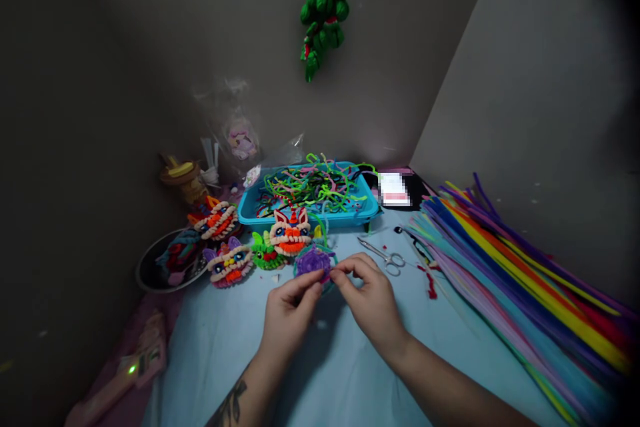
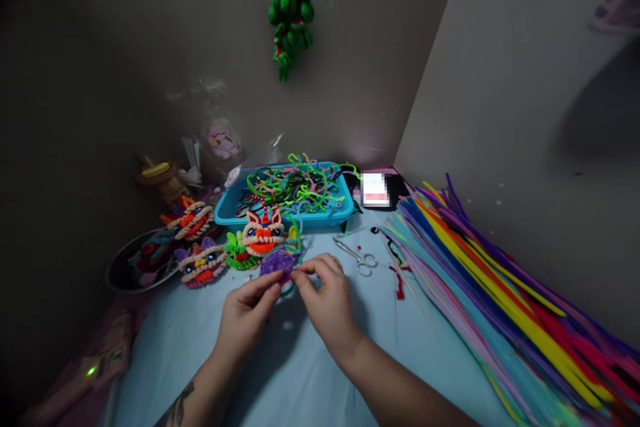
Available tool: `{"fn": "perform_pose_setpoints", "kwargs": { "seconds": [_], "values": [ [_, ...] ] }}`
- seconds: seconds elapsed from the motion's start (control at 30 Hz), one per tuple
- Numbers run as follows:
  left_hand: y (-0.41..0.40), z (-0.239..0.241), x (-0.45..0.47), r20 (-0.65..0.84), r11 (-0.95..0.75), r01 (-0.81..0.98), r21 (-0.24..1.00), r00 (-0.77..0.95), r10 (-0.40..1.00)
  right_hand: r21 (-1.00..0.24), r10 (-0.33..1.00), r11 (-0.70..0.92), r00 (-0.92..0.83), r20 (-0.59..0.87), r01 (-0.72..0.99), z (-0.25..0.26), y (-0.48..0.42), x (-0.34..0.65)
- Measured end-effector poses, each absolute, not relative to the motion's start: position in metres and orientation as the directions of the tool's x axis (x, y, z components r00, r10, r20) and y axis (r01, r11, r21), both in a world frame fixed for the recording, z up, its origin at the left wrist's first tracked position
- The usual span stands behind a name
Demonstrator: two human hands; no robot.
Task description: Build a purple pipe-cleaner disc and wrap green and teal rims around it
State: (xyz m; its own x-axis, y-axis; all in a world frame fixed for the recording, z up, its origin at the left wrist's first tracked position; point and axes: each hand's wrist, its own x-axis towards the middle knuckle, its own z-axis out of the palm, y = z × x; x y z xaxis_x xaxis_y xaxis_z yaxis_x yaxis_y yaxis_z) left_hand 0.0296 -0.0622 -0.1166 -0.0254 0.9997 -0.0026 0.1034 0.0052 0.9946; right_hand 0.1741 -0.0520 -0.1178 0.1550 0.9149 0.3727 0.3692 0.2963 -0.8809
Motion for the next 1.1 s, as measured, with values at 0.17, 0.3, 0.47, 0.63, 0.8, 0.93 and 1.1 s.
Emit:
{"fn": "perform_pose_setpoints", "kwargs": {
  "seconds": [0.17,0.3,0.47,0.63,0.8,0.93,1.1],
  "values": [
    [-0.062,-0.115,0.031,-0.042,0.042,0.08,0.996,-0.006,0.999,-0.896,0.932,0.249,0.159,0.324,0.367,-0.119,-0.052,0.173],
    [-0.061,-0.118,0.031,-0.04,0.039,0.094,0.995,0.009,0.999,-0.95,0.97,0.167,0.129,0.206,0.265,-0.123,-0.052,0.171],
    [-0.062,-0.121,0.03,0.007,-0.013,0.135,0.991,0.046,0.999,-0.985,0.989,0.107,0.092,0.12,0.137,-0.124,-0.052,0.17],
    [-0.065,-0.119,0.029,0.077,-0.089,0.179,0.98,0.072,0.994,-0.999,0.995,-0.022,0.099,-0.018,0.035,-0.128,-0.05,0.17],
    [-0.066,-0.116,0.03,0.115,-0.133,0.21,0.969,0.094,0.989,-0.996,0.992,-0.076,0.094,-0.081,-0.057,-0.129,-0.048,0.172],
    [-0.067,-0.115,0.03,0.108,-0.127,0.226,0.966,0.092,0.99,-0.99,0.995,-0.093,0.036,-0.097,-0.109,-0.125,-0.047,0.172],
    [-0.066,-0.112,0.029,0.061,-0.079,0.186,0.979,0.101,0.993,-0.987,0.996,-0.093,-0.011,-0.093,-0.135,-0.126,-0.046,0.173]
  ]
}}
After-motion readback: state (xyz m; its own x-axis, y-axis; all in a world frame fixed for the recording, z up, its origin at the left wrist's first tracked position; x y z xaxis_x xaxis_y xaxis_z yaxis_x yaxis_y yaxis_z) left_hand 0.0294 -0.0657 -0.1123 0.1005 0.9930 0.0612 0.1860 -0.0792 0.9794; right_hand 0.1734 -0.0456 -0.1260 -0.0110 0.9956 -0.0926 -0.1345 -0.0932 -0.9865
